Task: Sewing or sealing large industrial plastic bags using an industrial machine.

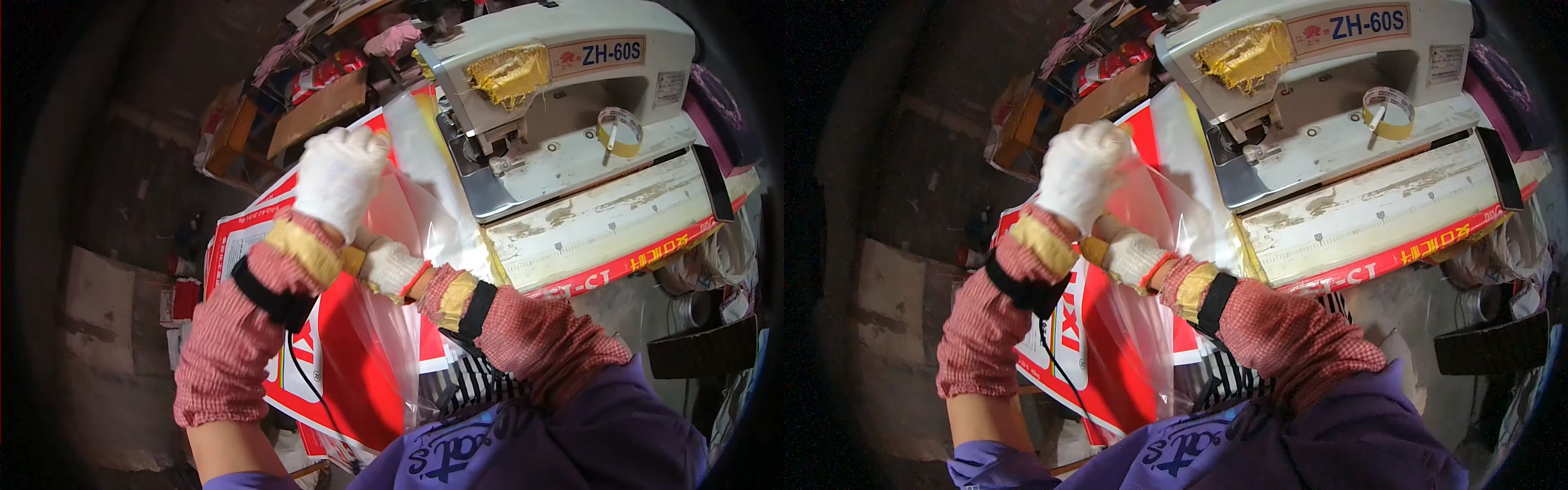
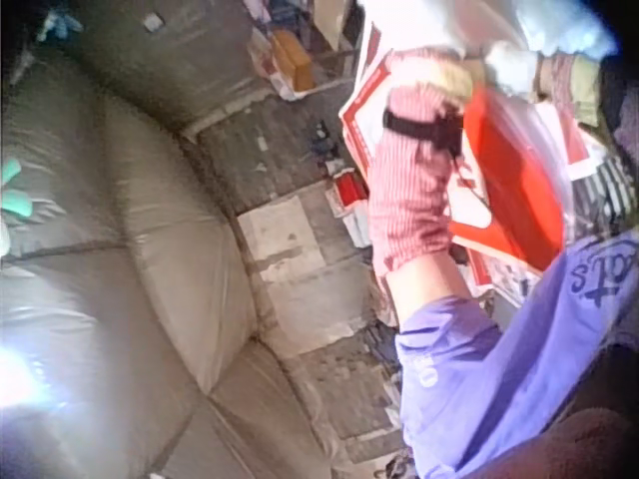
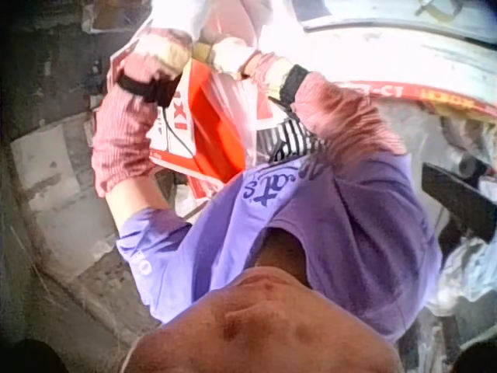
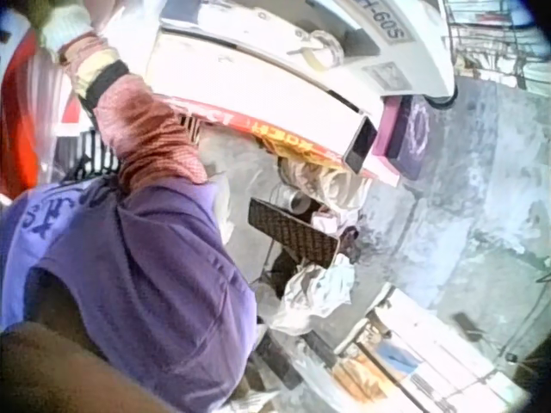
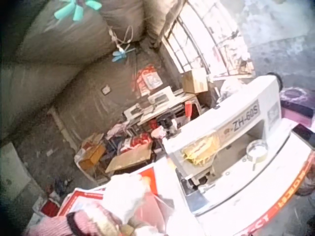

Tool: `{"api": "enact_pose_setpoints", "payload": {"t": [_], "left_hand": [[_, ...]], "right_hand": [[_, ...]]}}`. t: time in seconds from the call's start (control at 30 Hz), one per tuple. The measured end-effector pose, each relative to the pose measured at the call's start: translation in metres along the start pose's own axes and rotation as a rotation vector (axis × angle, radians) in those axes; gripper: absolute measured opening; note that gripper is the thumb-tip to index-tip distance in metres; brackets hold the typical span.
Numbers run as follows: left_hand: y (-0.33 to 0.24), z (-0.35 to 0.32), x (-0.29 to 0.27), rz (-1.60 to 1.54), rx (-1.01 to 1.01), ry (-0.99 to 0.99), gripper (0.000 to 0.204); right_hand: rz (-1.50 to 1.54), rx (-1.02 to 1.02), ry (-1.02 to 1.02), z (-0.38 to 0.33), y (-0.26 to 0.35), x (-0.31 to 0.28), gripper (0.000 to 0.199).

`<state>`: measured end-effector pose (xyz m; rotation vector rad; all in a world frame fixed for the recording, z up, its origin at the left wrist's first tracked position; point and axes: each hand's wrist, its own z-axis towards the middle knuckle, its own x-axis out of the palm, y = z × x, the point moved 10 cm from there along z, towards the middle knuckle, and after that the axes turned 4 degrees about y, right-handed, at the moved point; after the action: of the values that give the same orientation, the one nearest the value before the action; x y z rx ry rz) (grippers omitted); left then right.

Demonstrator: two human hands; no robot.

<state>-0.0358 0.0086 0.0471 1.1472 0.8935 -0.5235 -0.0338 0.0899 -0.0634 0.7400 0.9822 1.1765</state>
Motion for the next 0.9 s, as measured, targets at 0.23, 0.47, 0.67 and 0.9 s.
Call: {"api": "enact_pose_setpoints", "payload": {"t": [0.23,0.47,0.67,0.9], "left_hand": [[-0.001,0.015,0.074,0.125,-0.056,0.488,0.012],[0.039,0.042,0.105,0.209,-0.257,0.342,0.023],[0.117,0.092,0.037,0.304,-0.292,0.323,0.022],[0.114,0.121,-0.068,0.41,-0.308,0.251,0.031]], "right_hand": [[-0.238,-0.281,0.142,-0.015,0.014,0.028,0.037],[-0.232,0.058,0.445,-0.004,-0.023,0.049,0.033],[-0.456,-0.513,0.704,-0.07,0.065,0.128,0.045],[-2.234,-1.409,0.953,-0.201,0.008,0.011,0.046]]}}
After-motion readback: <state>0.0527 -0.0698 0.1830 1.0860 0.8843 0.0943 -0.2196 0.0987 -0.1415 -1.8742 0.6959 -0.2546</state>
